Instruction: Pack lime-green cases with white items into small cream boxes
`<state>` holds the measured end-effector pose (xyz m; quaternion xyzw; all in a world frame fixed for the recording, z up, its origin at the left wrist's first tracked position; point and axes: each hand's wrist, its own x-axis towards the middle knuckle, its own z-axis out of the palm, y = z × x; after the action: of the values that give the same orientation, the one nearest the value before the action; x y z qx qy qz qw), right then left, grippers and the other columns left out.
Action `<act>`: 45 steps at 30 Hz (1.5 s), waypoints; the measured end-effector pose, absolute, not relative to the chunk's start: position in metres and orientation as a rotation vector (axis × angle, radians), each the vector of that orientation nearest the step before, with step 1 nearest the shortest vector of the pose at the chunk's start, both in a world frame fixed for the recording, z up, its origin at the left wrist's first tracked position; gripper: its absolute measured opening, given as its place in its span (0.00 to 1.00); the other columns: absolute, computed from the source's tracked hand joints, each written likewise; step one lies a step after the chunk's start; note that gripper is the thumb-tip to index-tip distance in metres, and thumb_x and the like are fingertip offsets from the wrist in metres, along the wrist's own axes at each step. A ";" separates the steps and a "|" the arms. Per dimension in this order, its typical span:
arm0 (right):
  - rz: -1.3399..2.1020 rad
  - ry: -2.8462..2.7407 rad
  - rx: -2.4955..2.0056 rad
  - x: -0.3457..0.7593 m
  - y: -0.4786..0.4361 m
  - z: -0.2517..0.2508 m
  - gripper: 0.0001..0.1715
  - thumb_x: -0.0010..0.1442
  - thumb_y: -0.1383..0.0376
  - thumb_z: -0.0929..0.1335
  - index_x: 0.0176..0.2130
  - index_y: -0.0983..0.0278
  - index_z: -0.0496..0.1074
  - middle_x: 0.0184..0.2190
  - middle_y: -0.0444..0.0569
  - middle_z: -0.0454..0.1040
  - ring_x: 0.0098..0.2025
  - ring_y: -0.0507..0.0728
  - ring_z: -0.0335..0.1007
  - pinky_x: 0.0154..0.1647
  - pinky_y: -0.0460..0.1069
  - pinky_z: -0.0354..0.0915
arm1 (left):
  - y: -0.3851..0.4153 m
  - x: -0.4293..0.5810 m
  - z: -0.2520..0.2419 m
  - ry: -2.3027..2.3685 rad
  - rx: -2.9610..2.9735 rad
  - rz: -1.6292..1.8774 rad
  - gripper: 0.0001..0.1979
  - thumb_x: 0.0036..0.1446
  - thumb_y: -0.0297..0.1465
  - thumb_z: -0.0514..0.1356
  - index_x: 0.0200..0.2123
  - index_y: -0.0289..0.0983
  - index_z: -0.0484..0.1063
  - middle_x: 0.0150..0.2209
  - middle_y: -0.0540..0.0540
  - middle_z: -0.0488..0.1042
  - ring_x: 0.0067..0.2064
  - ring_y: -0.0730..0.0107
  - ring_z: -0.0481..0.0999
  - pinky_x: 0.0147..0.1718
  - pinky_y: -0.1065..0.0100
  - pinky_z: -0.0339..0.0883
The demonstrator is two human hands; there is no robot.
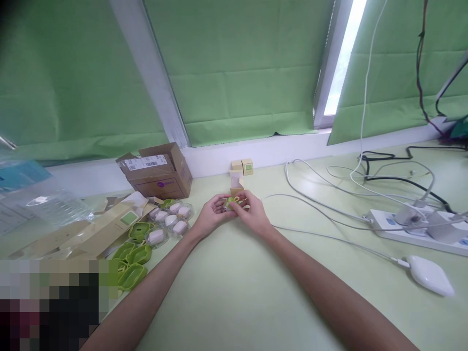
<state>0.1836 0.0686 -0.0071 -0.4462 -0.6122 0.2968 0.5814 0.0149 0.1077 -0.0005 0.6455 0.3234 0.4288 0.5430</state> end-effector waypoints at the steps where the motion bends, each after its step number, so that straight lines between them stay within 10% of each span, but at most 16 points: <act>1: 0.695 -1.422 -1.050 0.184 0.070 -0.008 0.19 0.61 0.50 0.71 0.42 0.61 0.70 0.39 0.49 0.76 0.36 0.56 0.76 0.33 0.51 0.75 | 0.108 0.016 -0.002 0.757 1.531 1.031 0.34 0.41 0.33 0.78 0.52 0.35 0.70 0.48 0.39 0.79 0.46 0.61 0.80 0.47 0.61 0.73; 22: 0.507 -1.308 -1.084 0.187 0.069 -0.008 0.16 0.70 0.51 0.61 0.39 0.59 0.66 0.35 0.47 0.75 0.35 0.57 0.71 0.37 0.52 0.68 | 0.098 0.014 0.000 0.944 2.073 1.207 0.29 0.56 0.39 0.69 0.59 0.41 0.68 0.59 0.38 0.71 0.60 0.54 0.70 0.56 0.56 0.64; 29: 0.438 -1.385 -1.088 0.185 0.062 -0.005 0.15 0.71 0.52 0.61 0.38 0.59 0.66 0.33 0.47 0.75 0.35 0.57 0.72 0.35 0.51 0.67 | 0.089 0.017 0.003 0.995 2.479 1.305 0.24 0.56 0.44 0.69 0.53 0.42 0.72 0.46 0.42 0.78 0.49 0.53 0.74 0.51 0.56 0.61; 37: 0.230 -1.522 -1.104 0.182 0.059 -0.003 0.18 0.72 0.57 0.59 0.50 0.60 0.72 0.46 0.53 0.78 0.48 0.60 0.73 0.44 0.54 0.70 | 0.093 0.015 -0.001 0.995 2.485 1.389 0.19 0.62 0.36 0.64 0.56 0.43 0.72 0.48 0.42 0.79 0.50 0.55 0.75 0.51 0.56 0.61; 45: 0.145 -1.642 -1.131 0.180 0.058 -0.003 0.25 0.71 0.57 0.63 0.63 0.58 0.66 0.39 0.50 0.74 0.35 0.56 0.72 0.38 0.52 0.71 | 0.092 0.014 0.002 0.945 2.414 1.423 0.23 0.60 0.36 0.66 0.58 0.43 0.70 0.50 0.42 0.76 0.48 0.57 0.74 0.51 0.57 0.65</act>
<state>0.1795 0.0575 -0.0028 -0.4758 -0.6911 0.0609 0.5406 0.0138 0.0918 0.0019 0.8128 0.3184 0.4791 0.0922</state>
